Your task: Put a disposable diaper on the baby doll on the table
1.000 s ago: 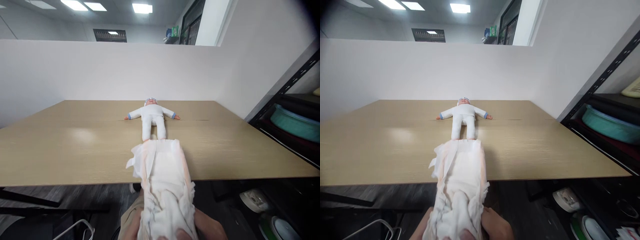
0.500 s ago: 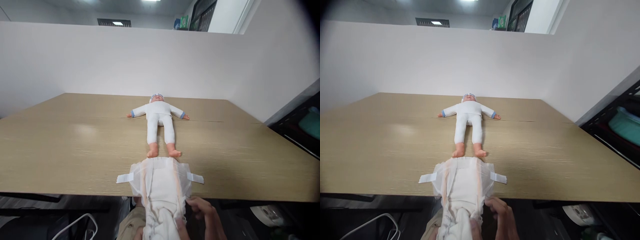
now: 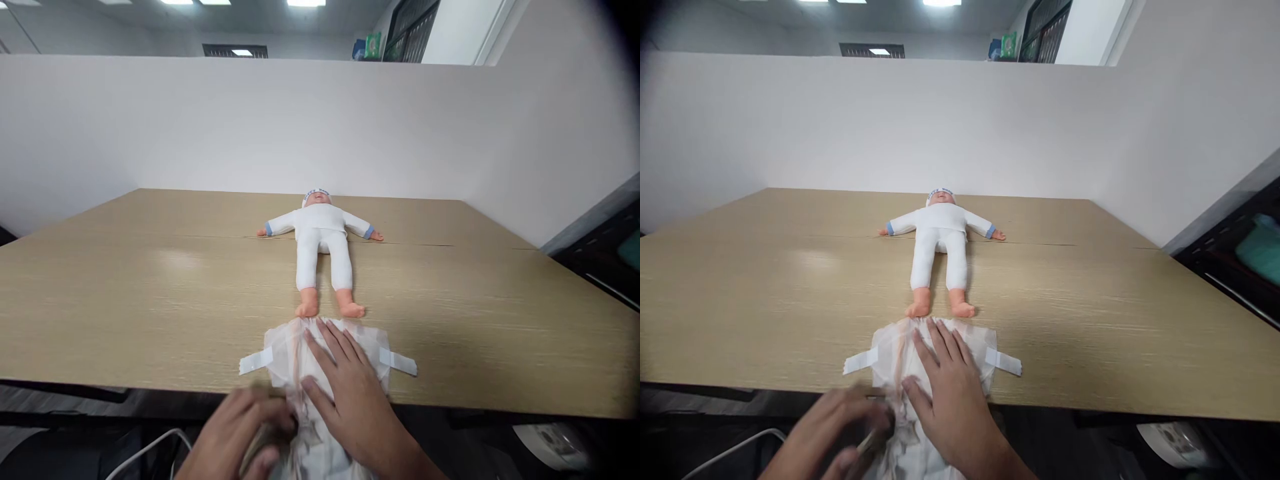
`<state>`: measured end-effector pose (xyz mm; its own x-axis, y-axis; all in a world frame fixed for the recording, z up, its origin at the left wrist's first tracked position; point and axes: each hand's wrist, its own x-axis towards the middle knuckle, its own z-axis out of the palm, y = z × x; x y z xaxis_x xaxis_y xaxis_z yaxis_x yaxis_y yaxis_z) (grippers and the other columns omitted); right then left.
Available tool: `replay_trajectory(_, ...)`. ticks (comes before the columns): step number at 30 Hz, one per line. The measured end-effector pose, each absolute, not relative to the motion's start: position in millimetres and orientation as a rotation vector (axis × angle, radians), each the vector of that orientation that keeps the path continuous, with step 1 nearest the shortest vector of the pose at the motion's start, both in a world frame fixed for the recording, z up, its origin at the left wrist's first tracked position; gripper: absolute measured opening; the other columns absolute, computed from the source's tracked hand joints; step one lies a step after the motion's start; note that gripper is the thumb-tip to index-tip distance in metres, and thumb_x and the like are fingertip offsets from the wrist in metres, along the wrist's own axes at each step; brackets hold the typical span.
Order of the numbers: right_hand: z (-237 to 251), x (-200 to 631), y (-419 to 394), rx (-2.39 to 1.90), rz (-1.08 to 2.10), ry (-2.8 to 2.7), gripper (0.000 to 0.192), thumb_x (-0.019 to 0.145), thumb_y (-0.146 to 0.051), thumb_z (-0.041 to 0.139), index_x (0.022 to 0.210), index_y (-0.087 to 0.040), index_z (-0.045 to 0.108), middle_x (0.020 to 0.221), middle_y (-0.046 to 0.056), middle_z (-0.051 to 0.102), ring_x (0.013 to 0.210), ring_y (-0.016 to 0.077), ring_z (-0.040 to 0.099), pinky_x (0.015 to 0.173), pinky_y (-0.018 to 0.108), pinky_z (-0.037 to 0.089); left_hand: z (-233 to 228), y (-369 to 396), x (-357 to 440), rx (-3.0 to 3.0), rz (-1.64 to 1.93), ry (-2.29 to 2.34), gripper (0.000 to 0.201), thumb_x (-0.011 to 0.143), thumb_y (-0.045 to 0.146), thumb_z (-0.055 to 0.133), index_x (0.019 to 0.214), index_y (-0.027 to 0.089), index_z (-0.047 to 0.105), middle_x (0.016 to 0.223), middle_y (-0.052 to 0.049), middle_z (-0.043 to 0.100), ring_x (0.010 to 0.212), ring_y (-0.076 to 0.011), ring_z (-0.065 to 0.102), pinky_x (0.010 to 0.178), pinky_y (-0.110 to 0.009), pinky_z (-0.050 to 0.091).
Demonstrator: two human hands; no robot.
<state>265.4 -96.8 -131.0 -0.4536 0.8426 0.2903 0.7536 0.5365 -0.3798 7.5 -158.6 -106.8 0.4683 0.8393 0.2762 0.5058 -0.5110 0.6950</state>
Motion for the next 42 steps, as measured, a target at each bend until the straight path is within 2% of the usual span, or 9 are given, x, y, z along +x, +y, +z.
replay_trajectory(3,-134,266,-97,-1.300,0.259,-2.325,0.067,0.114,-0.043,0.057,0.177,-0.032,0.037,0.184,0.004,0.034,0.170,0.0322,0.033,0.136,0.064,0.039,-63,-96,14,2.525,0.817,1.189,0.047,0.111,0.018,0.053,0.156,0.030,0.053,0.142,-0.009,0.072,0.126,-0.0234,0.067,0.107,-0.034,0.055)
replay_trajectory(5,-134,265,-96,-1.305,0.253,-2.322,0.066,0.114,-0.044,0.057,0.176,-0.032,0.038,0.183,0.004,0.035,0.170,0.0323,0.033,0.136,0.064,0.040,-46,-43,29,2.762,0.744,1.243,0.049,0.109,0.012,0.052,0.156,0.026,0.052,0.157,-0.013,0.064,0.139,-0.0286,0.060,0.115,-0.043,0.050)
replay_trajectory(10,-135,264,-95,-1.310,0.253,-2.328,0.065,0.113,-0.044,0.057,0.175,-0.031,0.041,0.183,0.003,0.036,0.169,0.0324,0.034,0.137,0.064,0.039,-52,71,65,3.222,0.160,1.176,0.108,0.079,-0.004,0.070,0.176,0.023,0.030,0.184,-0.023,0.026,0.162,-0.0439,0.042,0.121,-0.053,0.046)
replay_trajectory(13,-137,264,-96,-1.310,0.251,-2.325,0.068,0.114,-0.044,0.056,0.177,-0.032,0.036,0.183,0.002,0.035,0.169,0.0327,0.034,0.136,0.065,0.039,-64,94,78,3.393,-0.036,0.842,0.115,0.074,-0.004,0.076,0.175,0.030,0.035,0.188,-0.018,0.020,0.169,-0.0443,0.032,0.130,-0.056,0.037)
replay_trajectory(18,-141,266,-95,-1.288,0.241,-2.334,0.071,0.113,-0.046,0.057,0.178,-0.033,0.033,0.184,0.002,0.032,0.169,0.0347,0.035,0.135,0.064,0.041,-70,100,88,3.418,0.051,0.462,0.080,0.079,0.006,0.079,0.155,0.023,0.060,0.183,-0.019,0.034,0.169,-0.0386,0.035,0.132,-0.051,0.036)
replay_trajectory(23,-141,270,-89,-1.292,0.306,-2.376,0.073,0.111,-0.049,0.060,0.178,-0.035,0.034,0.184,0.003,0.029,0.168,0.0372,0.036,0.133,0.066,0.044,-63,108,94,3.286,0.205,0.237,0.033,0.095,0.026,0.070,0.128,0.022,0.072,0.154,-0.014,0.068,0.149,-0.0361,0.056,0.132,-0.055,0.034)
replay_trajectory(29,-133,280,-64,-1.320,0.486,-2.463,0.069,0.114,-0.056,0.053,0.178,-0.039,0.031,0.185,-0.001,0.023,0.172,0.0341,0.026,0.138,0.067,0.033,-11,125,102,2.910,0.429,0.227,0.038,0.094,0.020,0.067,0.131,0.022,0.070,0.138,-0.011,0.076,0.129,-0.0335,0.065,0.113,-0.052,0.050)
replay_trajectory(33,-132,282,-25,-1.283,0.476,-2.494,0.066,0.117,-0.056,0.047,0.178,-0.035,0.032,0.186,0.001,0.023,0.174,0.0305,0.023,0.142,0.064,0.026,33,139,103,2.613,0.642,0.354,0.038,0.095,0.039,0.077,0.130,0.025,0.073,0.129,-0.008,0.078,0.117,-0.0285,0.071,0.103,-0.045,0.054)
replay_trajectory(42,-138,259,114,-1.267,0.318,-2.503,0.078,0.115,-0.068,0.044,0.177,-0.022,0.037,0.185,0.014,0.029,0.174,0.0336,0.022,0.142,0.060,0.024,60,157,91,2.382,0.895,0.455,0.040,0.094,0.042,0.083,0.128,0.023,0.074,0.131,-0.008,0.079,0.122,-0.0261,0.073,0.105,-0.040,0.054)
